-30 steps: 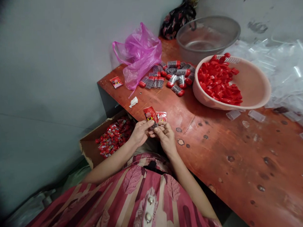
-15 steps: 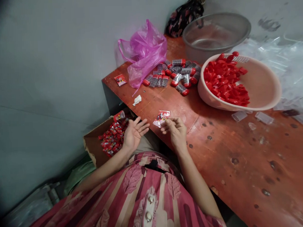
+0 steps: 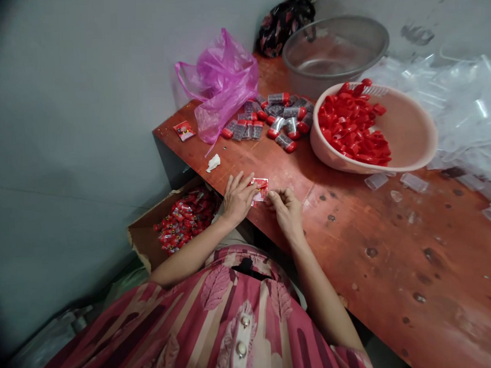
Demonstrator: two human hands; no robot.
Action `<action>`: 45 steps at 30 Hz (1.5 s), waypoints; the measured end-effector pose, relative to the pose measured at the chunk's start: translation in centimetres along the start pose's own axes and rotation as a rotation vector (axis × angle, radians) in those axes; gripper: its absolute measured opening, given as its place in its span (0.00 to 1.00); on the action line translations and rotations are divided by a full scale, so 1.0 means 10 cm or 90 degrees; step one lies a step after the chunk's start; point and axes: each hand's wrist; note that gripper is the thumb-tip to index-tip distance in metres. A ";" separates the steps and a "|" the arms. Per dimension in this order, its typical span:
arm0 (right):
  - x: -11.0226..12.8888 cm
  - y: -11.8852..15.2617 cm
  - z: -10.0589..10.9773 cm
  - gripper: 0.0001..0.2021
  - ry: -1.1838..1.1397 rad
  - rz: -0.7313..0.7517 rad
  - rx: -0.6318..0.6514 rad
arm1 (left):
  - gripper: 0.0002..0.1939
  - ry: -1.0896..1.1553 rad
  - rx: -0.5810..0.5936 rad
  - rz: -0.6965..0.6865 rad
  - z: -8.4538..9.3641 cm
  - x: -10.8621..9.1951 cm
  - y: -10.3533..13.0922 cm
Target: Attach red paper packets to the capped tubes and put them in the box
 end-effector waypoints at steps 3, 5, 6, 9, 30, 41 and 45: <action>-0.03 -0.12 -0.05 0.15 0.030 0.047 -0.026 | 0.13 0.043 -0.014 -0.002 0.03 -0.02 0.03; -0.01 -0.19 -0.09 0.19 -0.011 0.042 -0.006 | 0.13 0.093 -0.010 -0.007 0.07 -0.06 0.05; 0.01 -0.21 -0.11 0.19 -0.041 0.032 0.007 | 0.13 0.128 -0.007 -0.004 0.11 -0.08 0.06; 0.10 -0.26 -0.15 0.19 -0.097 0.013 0.019 | 0.18 0.286 -0.004 0.072 0.22 -0.12 0.07; 0.46 -1.55 -0.14 0.18 0.980 0.133 0.241 | 0.12 0.922 0.131 0.597 0.52 0.04 -0.02; 0.28 -1.42 0.23 0.19 0.903 0.474 0.534 | 0.05 1.108 0.031 0.678 0.52 0.07 -0.11; 0.24 -1.12 0.18 0.12 0.775 0.388 0.366 | 0.06 1.124 -0.019 0.692 0.51 0.08 -0.11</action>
Point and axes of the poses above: each hand's wrist, its own y-axis away from the middle knuckle, its own z-axis out of the back of the hand, x = y × z, and after that the axes turned 9 degrees about z, right-handed
